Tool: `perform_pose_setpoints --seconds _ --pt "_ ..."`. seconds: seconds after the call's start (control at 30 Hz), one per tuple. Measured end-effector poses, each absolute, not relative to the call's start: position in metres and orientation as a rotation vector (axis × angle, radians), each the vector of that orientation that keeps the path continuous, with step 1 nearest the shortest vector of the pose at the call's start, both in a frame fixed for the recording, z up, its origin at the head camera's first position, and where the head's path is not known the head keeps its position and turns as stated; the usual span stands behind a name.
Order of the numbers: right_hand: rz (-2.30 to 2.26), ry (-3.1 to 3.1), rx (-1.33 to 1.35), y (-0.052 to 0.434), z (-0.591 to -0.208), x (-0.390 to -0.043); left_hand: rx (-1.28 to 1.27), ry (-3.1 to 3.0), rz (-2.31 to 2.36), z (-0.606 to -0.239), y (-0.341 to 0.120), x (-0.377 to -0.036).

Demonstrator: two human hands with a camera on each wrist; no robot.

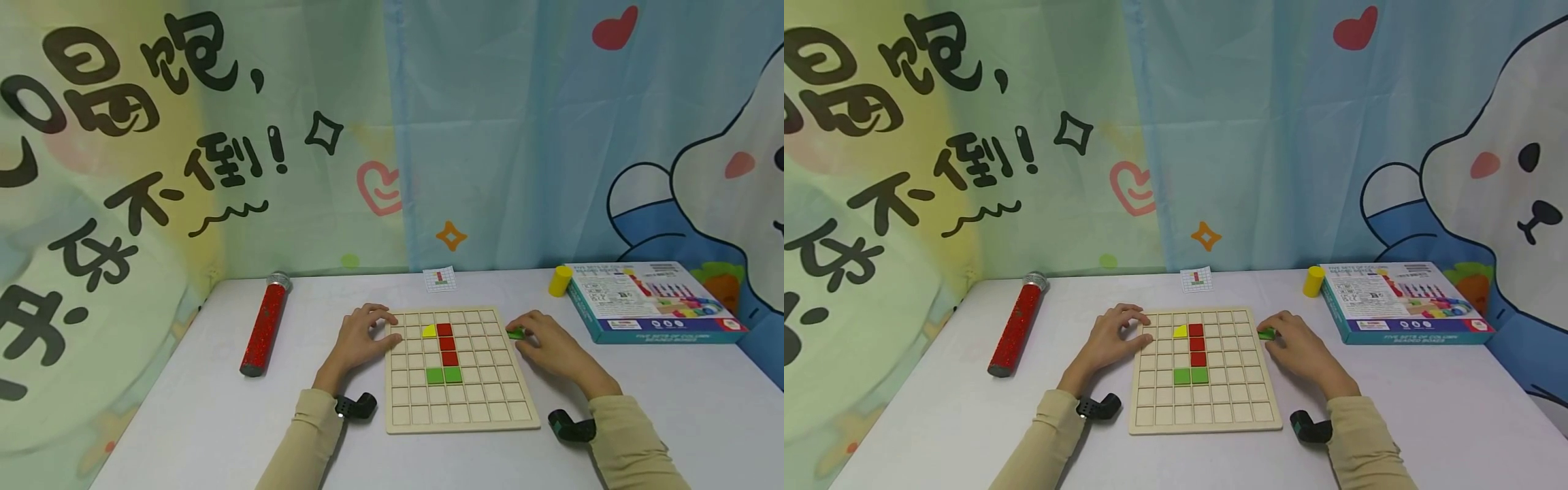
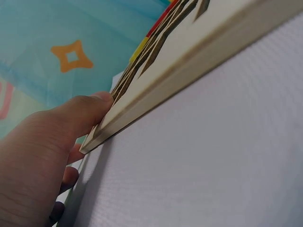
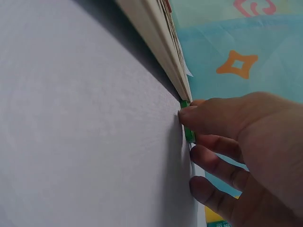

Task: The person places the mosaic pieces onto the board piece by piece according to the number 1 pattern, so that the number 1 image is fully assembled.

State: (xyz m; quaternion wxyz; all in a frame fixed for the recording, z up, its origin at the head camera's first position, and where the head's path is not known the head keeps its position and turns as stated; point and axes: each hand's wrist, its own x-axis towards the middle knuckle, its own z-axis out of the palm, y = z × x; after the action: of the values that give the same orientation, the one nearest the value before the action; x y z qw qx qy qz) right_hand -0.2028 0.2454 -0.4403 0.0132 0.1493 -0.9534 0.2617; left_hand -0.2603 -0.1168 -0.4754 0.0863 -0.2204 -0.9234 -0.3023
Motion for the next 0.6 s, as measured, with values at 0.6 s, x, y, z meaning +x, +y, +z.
perform_pose_setpoints --seconds 0.6 --pt "0.831 -2.962 0.372 0.2468 -0.4413 -0.2055 -0.655 -2.758 -0.907 -0.4746 -0.117 -0.2599"
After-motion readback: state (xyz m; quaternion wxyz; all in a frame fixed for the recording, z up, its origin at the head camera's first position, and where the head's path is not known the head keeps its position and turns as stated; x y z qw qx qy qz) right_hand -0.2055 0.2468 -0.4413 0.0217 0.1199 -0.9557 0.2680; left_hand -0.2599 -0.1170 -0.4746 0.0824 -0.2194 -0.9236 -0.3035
